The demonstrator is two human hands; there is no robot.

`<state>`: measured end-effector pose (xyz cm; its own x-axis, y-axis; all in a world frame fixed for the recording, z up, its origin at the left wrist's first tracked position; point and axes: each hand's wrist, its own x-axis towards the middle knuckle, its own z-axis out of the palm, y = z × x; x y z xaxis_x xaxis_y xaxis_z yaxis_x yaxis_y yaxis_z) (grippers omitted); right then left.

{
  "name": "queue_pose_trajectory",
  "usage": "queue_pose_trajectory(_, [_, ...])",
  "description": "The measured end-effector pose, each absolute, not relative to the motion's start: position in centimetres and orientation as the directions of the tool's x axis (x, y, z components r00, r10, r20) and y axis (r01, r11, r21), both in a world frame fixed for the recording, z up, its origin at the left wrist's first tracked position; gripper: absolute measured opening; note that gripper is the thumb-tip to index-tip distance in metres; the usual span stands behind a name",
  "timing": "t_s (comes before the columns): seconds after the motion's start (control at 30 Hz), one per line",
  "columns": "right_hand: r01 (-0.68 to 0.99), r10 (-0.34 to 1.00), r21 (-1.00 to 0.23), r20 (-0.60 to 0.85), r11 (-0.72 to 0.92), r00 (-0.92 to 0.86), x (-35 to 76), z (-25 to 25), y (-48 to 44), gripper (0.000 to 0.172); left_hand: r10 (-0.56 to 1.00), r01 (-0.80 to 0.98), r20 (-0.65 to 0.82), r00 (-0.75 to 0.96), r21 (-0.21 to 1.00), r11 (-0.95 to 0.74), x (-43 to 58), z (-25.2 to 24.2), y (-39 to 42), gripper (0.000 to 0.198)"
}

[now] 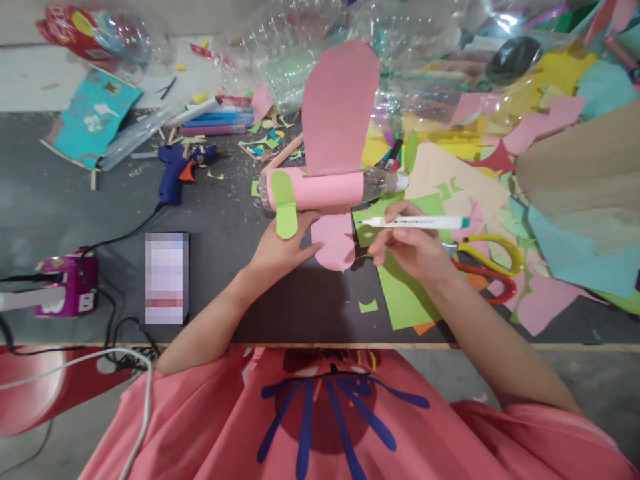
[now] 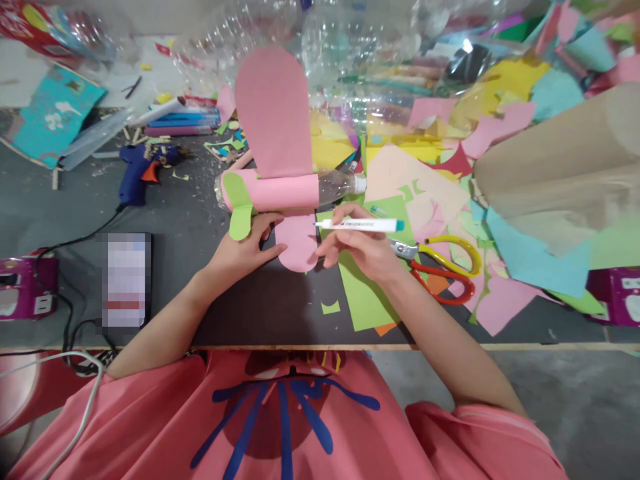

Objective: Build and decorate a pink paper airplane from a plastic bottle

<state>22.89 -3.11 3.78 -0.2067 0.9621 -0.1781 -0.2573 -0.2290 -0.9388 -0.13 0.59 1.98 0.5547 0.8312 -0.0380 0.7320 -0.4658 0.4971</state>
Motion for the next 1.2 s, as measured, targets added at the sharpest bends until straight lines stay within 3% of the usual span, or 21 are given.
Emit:
queue_pose_trajectory(0.13, [-0.199,0.944,-0.951,-0.175,-0.235,-0.279,21.0,3.0,-2.3,0.039,0.836,0.733,-0.039,0.547,0.506,-0.455,-0.2,1.8,0.6,0.044])
queue_pose_trajectory(0.27, [-0.188,0.966,-0.967,-0.131,-0.174,-0.221,19.5,2.1,-1.5,0.040,0.840,0.721,-0.017,0.543,0.523,-0.455,-0.1,1.5,0.5,0.045])
queue_pose_trajectory(0.5, [0.127,0.989,-0.991,0.023,0.042,-0.147,19.3,1.5,-0.8,0.023,0.831,0.718,-0.003,0.556,0.506,-0.478,-0.2,1.4,0.6,0.049])
queue_pose_trajectory(0.67, [0.019,0.988,-1.000,-0.016,-0.013,-0.151,19.8,1.1,-1.0,0.027,0.790,0.734,-0.100,0.605,0.456,-0.504,-0.5,2.2,1.0,0.059])
queue_pose_trajectory(0.87, [-0.062,0.932,-0.947,0.297,0.316,0.209,20.4,0.5,-1.1,0.028,0.788,0.748,-0.111,0.606,0.415,-0.517,-0.2,2.7,0.9,0.060])
queue_pose_trajectory(0.97, [-0.124,0.914,-0.939,0.272,0.320,0.301,20.3,0.5,-0.6,0.033,0.782,0.755,-0.134,0.608,0.401,-0.519,0.0,2.7,1.0,0.060])
queue_pose_trajectory(1.2, [-0.097,0.932,-0.959,0.232,0.268,0.277,20.5,1.0,0.1,0.039,0.795,0.756,-0.128,0.593,0.428,-0.495,-0.2,2.4,1.0,0.061])
